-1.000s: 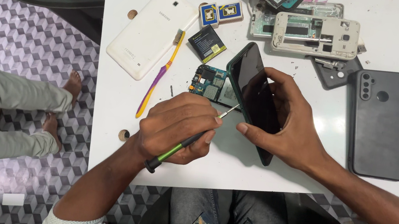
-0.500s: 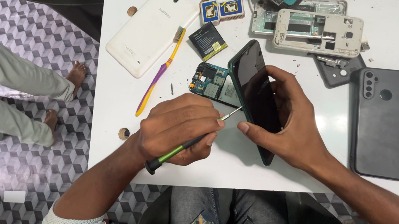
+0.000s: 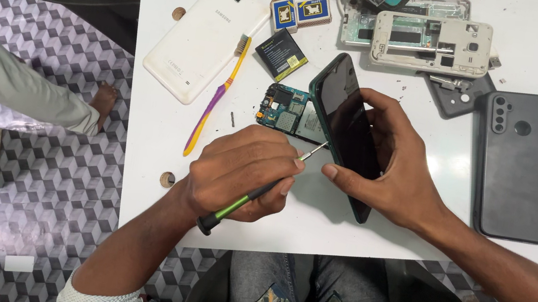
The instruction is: The person cleans the back of a black smartphone case and a green smartphone using a toothbrush. They then use a screwdriver to remove screws from the green smartphone, open the device, and clean the internal components and edges with the toothbrush.
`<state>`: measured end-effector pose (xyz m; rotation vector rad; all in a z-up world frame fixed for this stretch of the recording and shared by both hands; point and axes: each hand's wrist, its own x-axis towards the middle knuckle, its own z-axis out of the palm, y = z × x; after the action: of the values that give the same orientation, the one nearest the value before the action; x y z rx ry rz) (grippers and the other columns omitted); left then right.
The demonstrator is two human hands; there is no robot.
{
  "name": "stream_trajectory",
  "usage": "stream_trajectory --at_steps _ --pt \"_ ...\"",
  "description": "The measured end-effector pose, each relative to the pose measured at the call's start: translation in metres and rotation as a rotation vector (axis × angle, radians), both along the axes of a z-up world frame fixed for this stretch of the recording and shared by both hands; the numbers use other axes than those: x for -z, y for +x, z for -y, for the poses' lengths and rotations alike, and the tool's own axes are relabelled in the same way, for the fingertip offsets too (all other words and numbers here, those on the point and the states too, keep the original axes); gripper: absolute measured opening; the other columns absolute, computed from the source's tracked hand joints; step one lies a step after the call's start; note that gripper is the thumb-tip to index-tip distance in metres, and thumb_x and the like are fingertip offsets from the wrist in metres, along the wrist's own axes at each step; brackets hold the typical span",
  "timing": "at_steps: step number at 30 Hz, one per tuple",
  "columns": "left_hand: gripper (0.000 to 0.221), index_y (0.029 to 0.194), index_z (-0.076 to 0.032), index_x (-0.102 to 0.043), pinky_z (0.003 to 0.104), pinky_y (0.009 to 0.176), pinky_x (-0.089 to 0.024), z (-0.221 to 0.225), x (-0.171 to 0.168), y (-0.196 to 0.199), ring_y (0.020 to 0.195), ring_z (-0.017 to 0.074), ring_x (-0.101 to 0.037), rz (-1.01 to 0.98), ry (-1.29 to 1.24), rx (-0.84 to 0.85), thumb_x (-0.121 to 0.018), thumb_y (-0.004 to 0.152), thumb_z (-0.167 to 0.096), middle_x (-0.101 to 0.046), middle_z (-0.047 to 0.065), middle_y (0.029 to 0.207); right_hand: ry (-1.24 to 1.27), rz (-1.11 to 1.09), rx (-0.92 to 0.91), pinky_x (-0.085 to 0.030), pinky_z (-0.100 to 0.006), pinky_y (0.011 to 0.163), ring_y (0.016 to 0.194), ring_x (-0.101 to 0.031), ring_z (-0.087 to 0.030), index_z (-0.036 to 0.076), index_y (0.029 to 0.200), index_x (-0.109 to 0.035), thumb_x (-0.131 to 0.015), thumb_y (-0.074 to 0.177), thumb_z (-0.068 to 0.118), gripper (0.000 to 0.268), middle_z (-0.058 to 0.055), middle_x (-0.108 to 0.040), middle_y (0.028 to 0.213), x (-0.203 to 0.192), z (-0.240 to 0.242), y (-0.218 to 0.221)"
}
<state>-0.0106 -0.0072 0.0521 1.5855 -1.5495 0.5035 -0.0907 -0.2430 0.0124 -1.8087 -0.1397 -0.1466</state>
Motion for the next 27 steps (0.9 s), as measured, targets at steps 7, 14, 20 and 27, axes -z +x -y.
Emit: stream_trajectory --at_steps 7,14,20,27 --pt "0.01 0.1 0.006 -0.068 0.038 0.078 -0.063 -0.0003 -0.0029 0.0009 0.087 0.0293 -0.074 0.011 -0.007 -0.021 -0.072 0.09 0.006 -0.071 0.015 0.092 -0.026 -0.006 -0.001 -0.057 -0.034 0.094 0.111 -0.065 -0.021 0.0 0.152 -0.033 -0.083 0.079 0.025 0.091 -0.014 -0.061 0.118 0.0005 0.0005 0.0" --pt "0.011 0.1 0.006 -0.069 0.038 0.078 -0.063 -0.0011 -0.0024 0.001 0.088 0.0291 -0.074 0.007 -0.005 -0.016 -0.072 0.09 0.006 -0.072 0.015 0.092 -0.035 -0.005 -0.003 -0.057 -0.035 0.095 0.111 -0.065 -0.021 0.0 0.152 -0.034 -0.083 0.08 0.026 0.091 -0.014 -0.061 0.118 0.0008 0.0003 0.0003" --pt "0.012 0.101 0.005 -0.068 0.038 0.078 -0.063 -0.0008 -0.0019 0.0002 0.087 0.0284 -0.074 -0.005 0.004 -0.013 -0.072 0.09 0.006 -0.072 0.015 0.092 -0.029 -0.003 0.001 -0.057 -0.034 0.093 0.11 -0.065 -0.021 0.0 0.152 -0.034 -0.082 0.08 0.026 0.091 -0.014 -0.061 0.117 0.0004 0.0001 0.0003" --pt "0.01 0.1 0.006 -0.068 0.038 0.077 -0.062 -0.0012 -0.0044 0.0002 0.088 0.0289 -0.074 -0.009 0.002 -0.013 -0.072 0.091 0.005 -0.071 0.016 0.092 -0.034 -0.012 0.008 -0.058 -0.033 0.09 0.108 -0.066 -0.019 0.0 0.152 -0.035 -0.082 0.08 0.026 0.09 -0.013 -0.061 0.115 -0.0005 -0.0003 0.0004"
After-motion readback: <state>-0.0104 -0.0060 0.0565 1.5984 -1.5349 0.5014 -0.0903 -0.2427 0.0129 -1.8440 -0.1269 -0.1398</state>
